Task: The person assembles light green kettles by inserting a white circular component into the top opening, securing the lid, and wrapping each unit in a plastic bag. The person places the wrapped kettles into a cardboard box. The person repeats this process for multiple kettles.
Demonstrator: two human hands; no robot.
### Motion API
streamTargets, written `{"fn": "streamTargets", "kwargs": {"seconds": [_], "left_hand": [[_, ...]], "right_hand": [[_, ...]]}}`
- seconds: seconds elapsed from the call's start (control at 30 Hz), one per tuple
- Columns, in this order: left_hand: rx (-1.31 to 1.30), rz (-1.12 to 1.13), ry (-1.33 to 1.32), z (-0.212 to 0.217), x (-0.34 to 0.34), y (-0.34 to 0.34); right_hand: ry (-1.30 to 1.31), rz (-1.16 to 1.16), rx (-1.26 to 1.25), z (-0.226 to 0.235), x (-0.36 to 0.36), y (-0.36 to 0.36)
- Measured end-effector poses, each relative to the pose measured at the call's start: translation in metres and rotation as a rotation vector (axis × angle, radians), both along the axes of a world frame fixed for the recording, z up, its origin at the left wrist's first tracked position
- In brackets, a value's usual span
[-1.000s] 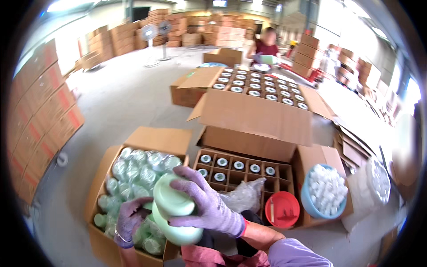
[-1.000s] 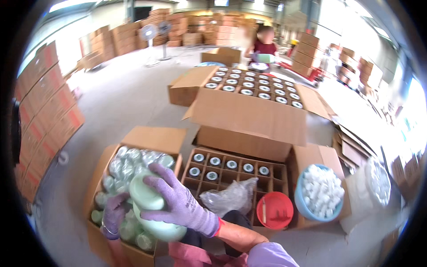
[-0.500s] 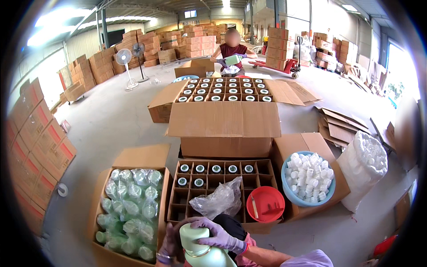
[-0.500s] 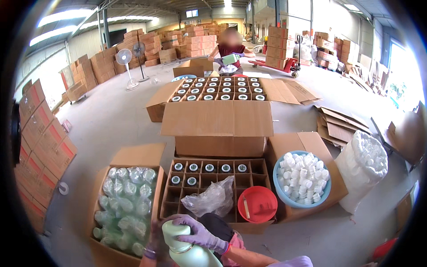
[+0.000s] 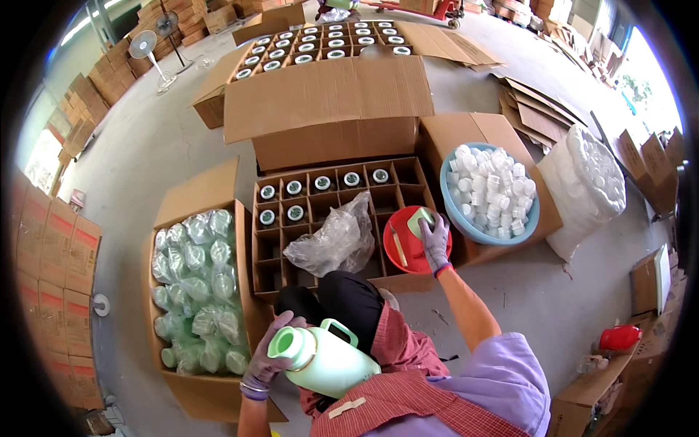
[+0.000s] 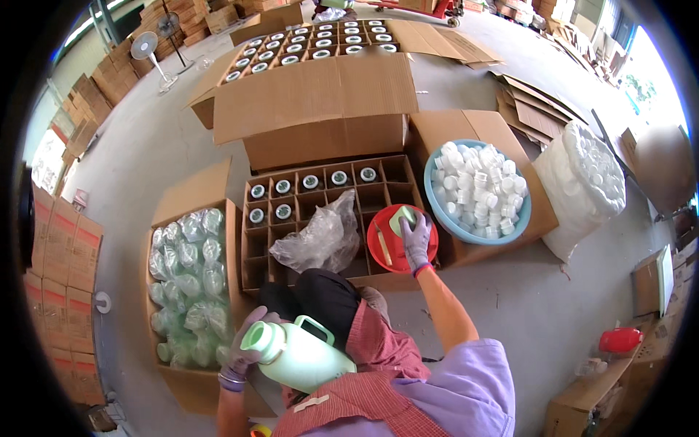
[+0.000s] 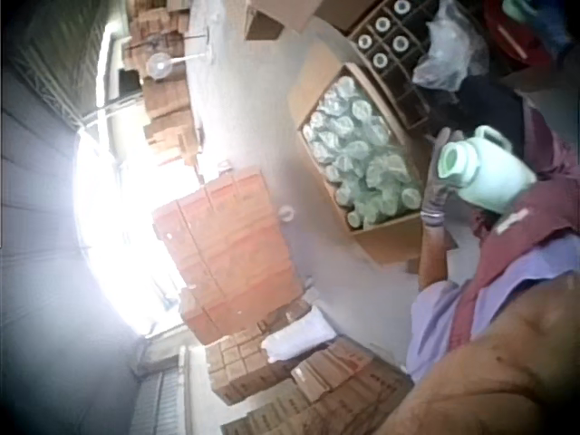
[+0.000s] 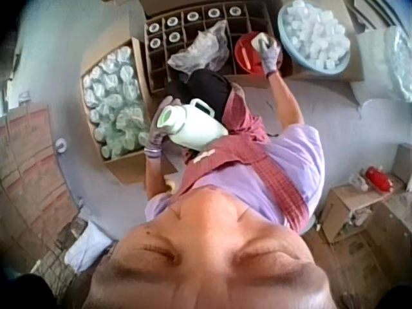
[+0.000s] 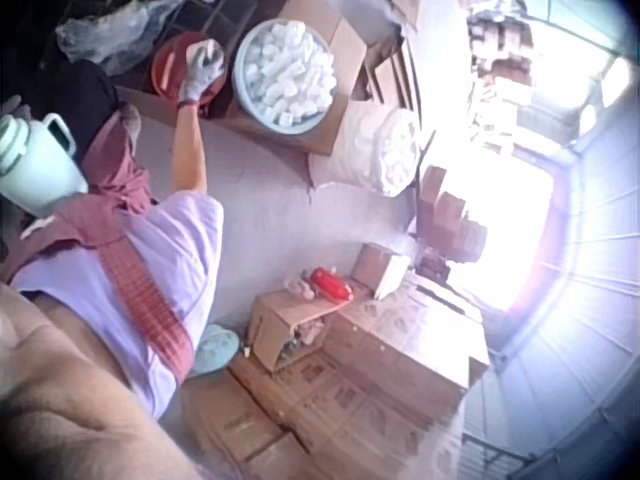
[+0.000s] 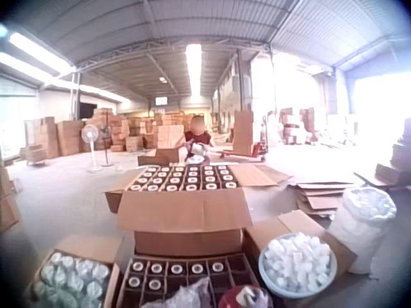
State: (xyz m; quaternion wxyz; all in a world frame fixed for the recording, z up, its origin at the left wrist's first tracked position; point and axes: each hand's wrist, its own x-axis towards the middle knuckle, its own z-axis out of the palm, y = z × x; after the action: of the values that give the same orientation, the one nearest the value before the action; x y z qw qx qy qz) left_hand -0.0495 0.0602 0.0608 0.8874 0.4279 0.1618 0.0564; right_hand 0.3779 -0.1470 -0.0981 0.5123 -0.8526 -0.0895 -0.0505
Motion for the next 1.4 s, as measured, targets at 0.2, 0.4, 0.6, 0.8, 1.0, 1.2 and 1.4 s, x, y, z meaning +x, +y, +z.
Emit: {"fn": "streamTargets", "kwargs": {"seconds": [0.2, 0.4, 0.6, 0.8, 1.0, 1.2, 1.4], "left_hand": [[0.121, -0.227, 0.037, 0.011, 0.003, 0.013], [0.511, 0.007, 0.112, 0.072, 0.024, 0.029], [0.784, 0.376, 0.113, 0.107, 0.026, 0.052], [0.998, 0.567, 0.082, 0.095, 0.037, 0.035], [1.299, 0.747, 0.064, 0.070, 0.031, 0.020], [1.645, 0.806, 0.111, 0.086, 0.065, 0.011], [1.909, 0.801, 0.142, 0.093, 0.081, 0.027]], "right_hand": [[-0.324, 0.376, -0.510, -0.057, 0.039, -0.017], [-0.740, 0.282, -1.236, -0.089, 0.025, 0.006], [-0.330, 0.519, -1.288, -0.071, -0.010, 0.036], [-0.170, 0.342, -1.173, -0.098, 0.008, 0.042], [-0.293, 0.365, -0.310, -0.008, -0.026, 0.021], [-0.397, 0.685, 0.079, 0.125, -0.083, 0.074], [-0.373, 1.115, 0.059, 0.251, -0.150, 0.073]]}}
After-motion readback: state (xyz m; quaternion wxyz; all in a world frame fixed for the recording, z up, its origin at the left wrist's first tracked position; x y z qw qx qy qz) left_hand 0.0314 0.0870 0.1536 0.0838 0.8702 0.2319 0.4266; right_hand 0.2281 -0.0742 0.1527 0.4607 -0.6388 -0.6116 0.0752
